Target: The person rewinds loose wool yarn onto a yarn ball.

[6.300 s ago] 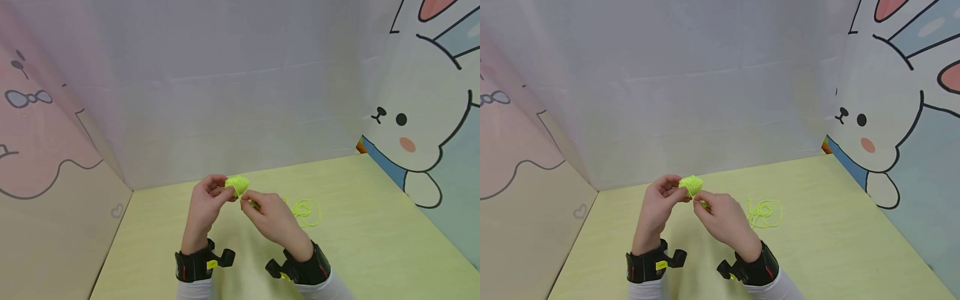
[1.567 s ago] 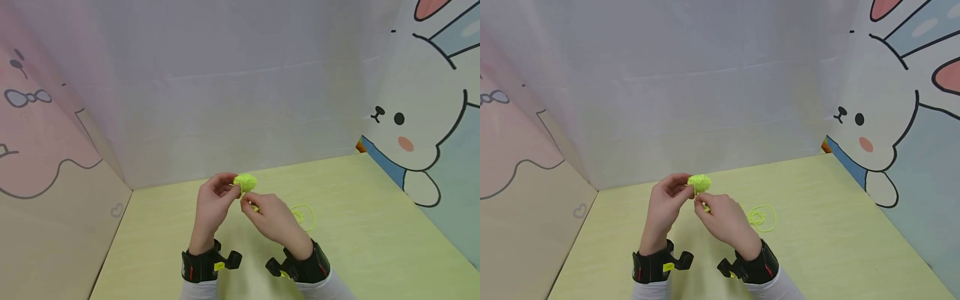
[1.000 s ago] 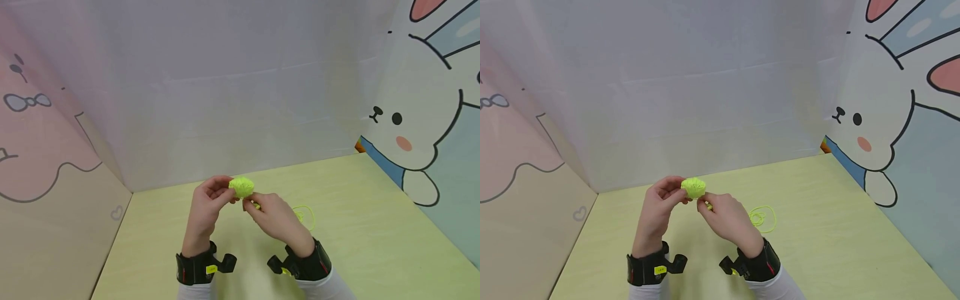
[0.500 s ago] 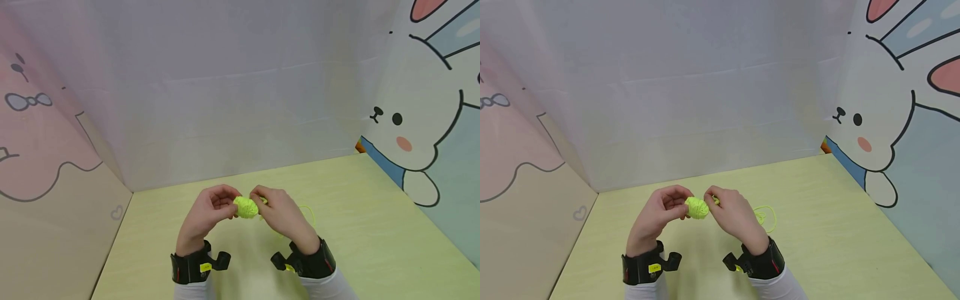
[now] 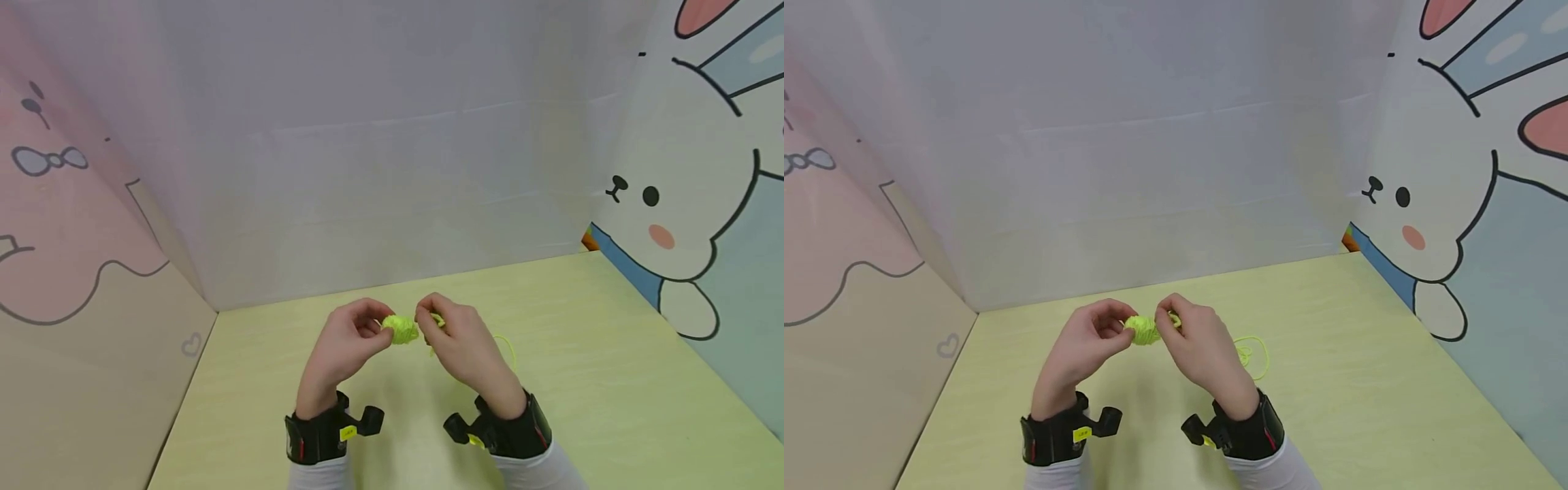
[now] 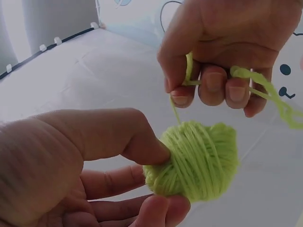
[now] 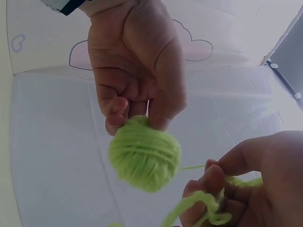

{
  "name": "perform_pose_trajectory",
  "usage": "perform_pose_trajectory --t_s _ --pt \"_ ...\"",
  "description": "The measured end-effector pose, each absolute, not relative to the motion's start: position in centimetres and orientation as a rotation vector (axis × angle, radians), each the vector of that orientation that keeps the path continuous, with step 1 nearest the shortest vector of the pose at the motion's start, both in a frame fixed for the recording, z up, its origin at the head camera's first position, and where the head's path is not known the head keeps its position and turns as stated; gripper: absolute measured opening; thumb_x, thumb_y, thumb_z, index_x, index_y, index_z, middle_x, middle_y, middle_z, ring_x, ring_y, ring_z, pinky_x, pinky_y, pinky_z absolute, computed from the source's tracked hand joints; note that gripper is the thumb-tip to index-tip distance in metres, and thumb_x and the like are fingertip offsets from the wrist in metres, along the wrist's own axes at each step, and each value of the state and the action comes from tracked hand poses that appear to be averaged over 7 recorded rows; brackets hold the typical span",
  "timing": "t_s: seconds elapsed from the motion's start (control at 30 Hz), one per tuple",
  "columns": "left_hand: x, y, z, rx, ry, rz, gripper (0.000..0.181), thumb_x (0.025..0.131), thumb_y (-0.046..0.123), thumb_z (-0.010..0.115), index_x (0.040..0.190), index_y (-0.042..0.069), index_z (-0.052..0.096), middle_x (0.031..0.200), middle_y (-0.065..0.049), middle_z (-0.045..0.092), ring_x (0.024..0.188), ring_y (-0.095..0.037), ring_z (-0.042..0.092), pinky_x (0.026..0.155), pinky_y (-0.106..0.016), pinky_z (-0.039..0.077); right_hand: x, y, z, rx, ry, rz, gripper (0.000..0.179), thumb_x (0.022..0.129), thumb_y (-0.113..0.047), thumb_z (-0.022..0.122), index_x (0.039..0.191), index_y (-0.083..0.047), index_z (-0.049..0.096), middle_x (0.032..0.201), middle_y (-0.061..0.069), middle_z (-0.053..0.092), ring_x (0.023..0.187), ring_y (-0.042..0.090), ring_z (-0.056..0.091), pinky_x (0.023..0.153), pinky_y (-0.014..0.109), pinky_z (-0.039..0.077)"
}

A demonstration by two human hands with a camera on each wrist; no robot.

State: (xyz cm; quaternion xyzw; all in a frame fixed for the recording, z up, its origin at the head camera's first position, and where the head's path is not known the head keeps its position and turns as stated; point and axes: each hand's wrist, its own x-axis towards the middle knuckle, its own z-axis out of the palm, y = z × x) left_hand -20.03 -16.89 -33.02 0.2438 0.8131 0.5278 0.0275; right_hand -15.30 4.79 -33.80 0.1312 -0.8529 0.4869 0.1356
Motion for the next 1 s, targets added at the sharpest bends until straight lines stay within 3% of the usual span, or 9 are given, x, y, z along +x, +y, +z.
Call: perform_pose_trajectory --t_s 0.37,0.53,0.63,0.73,0.9,1.0 --pt "-20.5 -16.1 -34.1 0.634 2.642 1.785 0.021 0.094 0.003 0.079 0.114 0.004 0.076 0.094 -0.006 0.073 0.079 -0.020 0.070 0.070 -0.028 0.061 -15.2 3.1 -34.5 0.628 -2.448 1.288 0.011 0.109 -0.018 0.064 0.113 -0.012 0.073 0.063 -0.013 0.045 0.050 0.003 0.037 0.051 0.025 0.035" --pt "-20.6 -16.2 -34.2 0.548 2.429 2.095 0.024 0.094 0.000 0.076 0.118 0.000 0.072 0.104 -0.012 0.073 0.082 -0.023 0.071 0.072 -0.029 0.062 -15.3 2.6 -34.8 0.652 -2.492 1.260 0.013 0.109 -0.018 0.064 0.109 -0.014 0.076 0.077 -0.013 0.064 0.056 0.002 0.042 0.055 0.025 0.040" --pt "-20.5 -16.3 -34.0 0.581 2.233 2.246 0.025 0.095 -0.002 0.073 0.120 -0.005 0.068 0.107 -0.016 0.071 0.081 -0.024 0.070 0.073 -0.030 0.062 -15.3 2.6 -34.8 0.650 -2.507 1.266 0.016 0.109 -0.019 0.062 0.104 -0.016 0.077 0.081 -0.014 0.066 0.058 0.003 0.044 0.057 0.026 0.042" --pt "-20.5 -16.5 -33.9 0.658 2.117 2.284 0.028 0.097 -0.005 0.067 0.124 -0.007 0.065 0.107 -0.015 0.068 0.079 -0.022 0.067 0.070 -0.028 0.059 -15.4 2.6 -34.8 0.626 -2.520 1.293 0.019 0.110 -0.019 0.061 0.098 -0.017 0.076 0.071 -0.014 0.058 0.055 0.004 0.040 0.055 0.025 0.038" --pt "-20.4 -16.5 -33.9 0.795 2.077 2.167 0.041 0.103 -0.003 0.051 0.141 -0.001 0.065 0.112 -0.015 0.067 0.074 -0.023 0.064 0.066 -0.028 0.053 -15.5 2.8 -34.9 0.553 -2.518 1.336 0.022 0.109 -0.019 0.062 0.092 -0.019 0.076 0.065 -0.013 0.052 0.051 0.005 0.036 0.051 0.025 0.032" --pt "-20.3 -16.1 -34.0 0.843 2.098 2.082 0.042 0.106 -0.001 0.045 0.142 0.003 0.067 0.117 -0.014 0.067 0.076 -0.026 0.063 0.067 -0.029 0.053 -15.5 2.9 -34.8 0.513 -2.522 1.336 0.020 0.107 -0.016 0.062 0.092 -0.017 0.075 0.065 -0.011 0.051 0.050 0.006 0.036 0.049 0.025 0.031"
